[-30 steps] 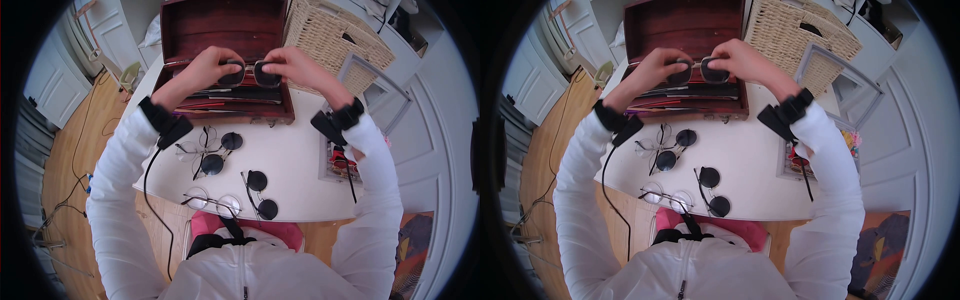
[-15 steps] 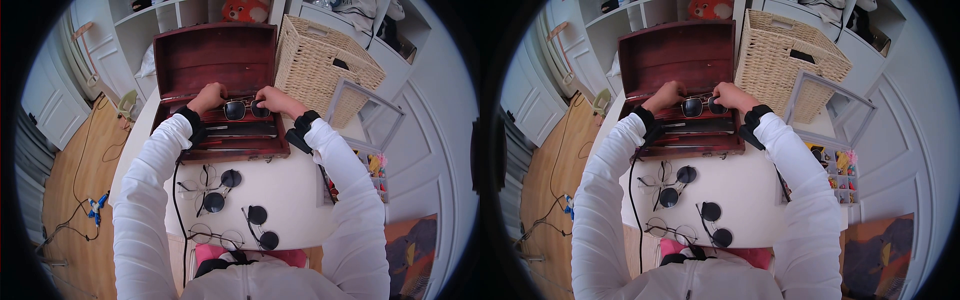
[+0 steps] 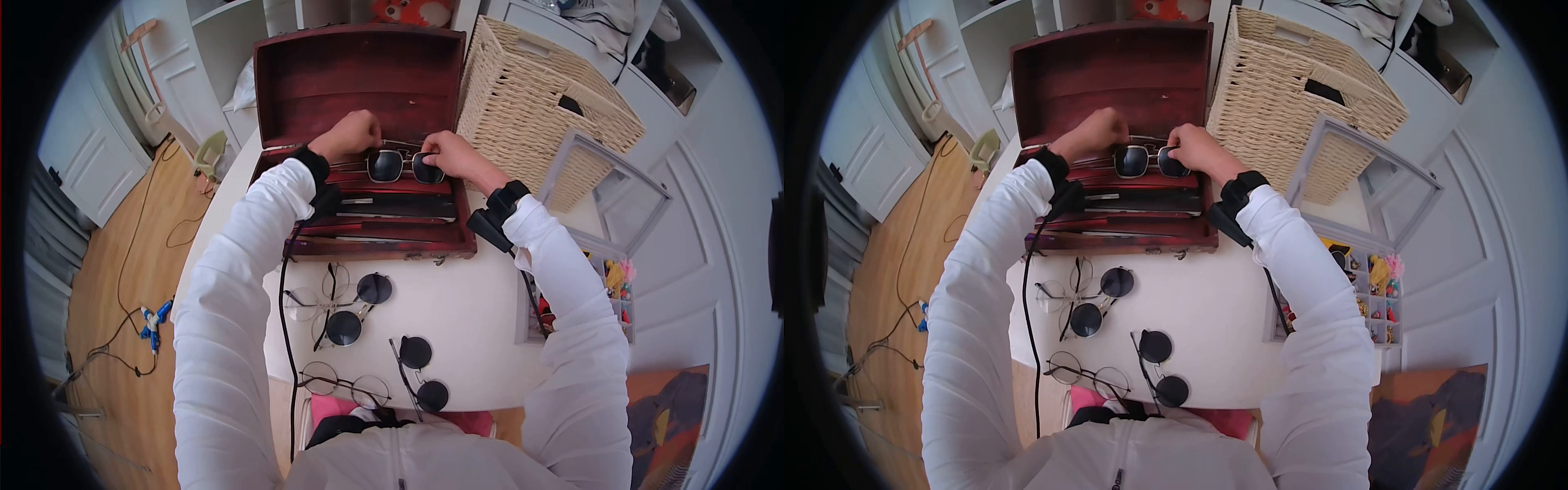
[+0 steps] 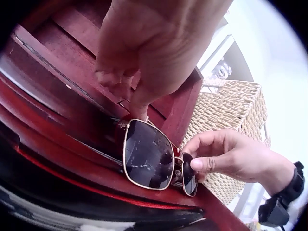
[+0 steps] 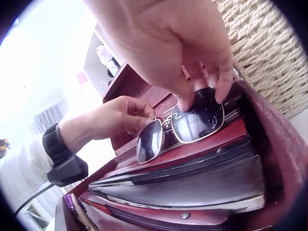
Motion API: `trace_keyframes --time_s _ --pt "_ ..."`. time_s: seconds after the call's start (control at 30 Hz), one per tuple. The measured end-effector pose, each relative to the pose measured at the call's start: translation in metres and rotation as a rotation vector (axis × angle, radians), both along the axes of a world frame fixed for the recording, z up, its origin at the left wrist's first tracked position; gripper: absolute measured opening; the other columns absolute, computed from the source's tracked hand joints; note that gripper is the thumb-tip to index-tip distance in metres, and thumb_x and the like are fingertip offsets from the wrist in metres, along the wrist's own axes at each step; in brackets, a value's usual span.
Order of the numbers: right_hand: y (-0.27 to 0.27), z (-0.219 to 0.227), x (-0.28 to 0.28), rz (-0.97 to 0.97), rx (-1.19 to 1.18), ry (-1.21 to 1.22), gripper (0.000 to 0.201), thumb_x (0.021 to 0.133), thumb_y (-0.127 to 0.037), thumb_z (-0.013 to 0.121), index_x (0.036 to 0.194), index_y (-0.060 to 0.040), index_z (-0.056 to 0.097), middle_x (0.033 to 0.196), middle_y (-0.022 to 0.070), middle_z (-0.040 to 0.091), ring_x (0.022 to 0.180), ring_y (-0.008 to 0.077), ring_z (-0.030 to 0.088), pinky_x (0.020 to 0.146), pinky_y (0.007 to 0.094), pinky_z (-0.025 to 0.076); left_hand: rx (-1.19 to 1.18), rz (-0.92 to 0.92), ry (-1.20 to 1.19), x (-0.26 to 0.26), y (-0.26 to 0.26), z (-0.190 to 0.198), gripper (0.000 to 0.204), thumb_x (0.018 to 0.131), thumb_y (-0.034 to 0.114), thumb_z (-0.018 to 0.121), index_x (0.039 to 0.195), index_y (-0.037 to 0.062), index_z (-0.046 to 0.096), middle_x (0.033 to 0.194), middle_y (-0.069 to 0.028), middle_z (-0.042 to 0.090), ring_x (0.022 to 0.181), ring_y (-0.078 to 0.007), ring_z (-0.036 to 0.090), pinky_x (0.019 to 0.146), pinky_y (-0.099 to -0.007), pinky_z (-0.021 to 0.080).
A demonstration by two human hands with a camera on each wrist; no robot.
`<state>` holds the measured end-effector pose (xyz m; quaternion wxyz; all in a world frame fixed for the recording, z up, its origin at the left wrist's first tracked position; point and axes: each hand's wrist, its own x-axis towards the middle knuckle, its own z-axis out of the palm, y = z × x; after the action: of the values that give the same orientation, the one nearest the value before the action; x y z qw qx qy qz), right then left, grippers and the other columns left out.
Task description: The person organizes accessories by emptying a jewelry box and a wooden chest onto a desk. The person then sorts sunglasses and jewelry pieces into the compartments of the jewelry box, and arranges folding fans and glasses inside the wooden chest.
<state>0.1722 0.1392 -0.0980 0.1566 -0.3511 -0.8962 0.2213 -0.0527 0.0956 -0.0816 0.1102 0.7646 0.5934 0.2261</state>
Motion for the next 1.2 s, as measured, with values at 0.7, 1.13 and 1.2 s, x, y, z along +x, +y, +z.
trace_keyframes --time_s 0.7,1.13,1.2 --pt "0.008 0.001 -0.006 -0.04 -0.213 0.01 0.018 0.078 -0.01 0.069 0.089 -0.0003 0.058 0.067 0.0044 0.057 0.056 0.0125 0.055 0.046 0.0273 0.045 -0.167 0.193 -0.071 0.007 -0.006 -0.006 0.021 0.075 0.019 0.068 0.075 -0.0025 0.068 0.076 -0.0202 0.066 0.079 -0.0331 0.065 0.072 -0.0402 0.049" --pt "-0.01 0.015 -0.01 -0.186 -0.239 0.018 0.02 0.077 -0.015 0.071 0.076 0.0007 0.059 0.066 0.0069 0.06 0.051 0.0145 0.058 0.043 0.0266 0.049 -0.024 0.186 -0.125 0.003 -0.022 -0.011 0.02 0.07 0.017 0.074 0.078 0.0003 0.066 0.079 -0.0179 0.066 0.079 -0.0304 0.065 0.073 -0.0371 0.05" --pt "-0.003 0.01 -0.01 -0.193 -0.284 0.054 0.02 0.077 -0.015 0.072 0.076 0.0002 0.059 0.067 0.0064 0.06 0.052 0.0143 0.059 0.044 0.0261 0.049 -0.038 0.205 -0.151 0.004 -0.021 -0.01 0.019 0.069 0.015 0.074 0.078 0.0004 0.066 0.079 -0.0174 0.066 0.078 -0.0296 0.065 0.072 -0.037 0.05"
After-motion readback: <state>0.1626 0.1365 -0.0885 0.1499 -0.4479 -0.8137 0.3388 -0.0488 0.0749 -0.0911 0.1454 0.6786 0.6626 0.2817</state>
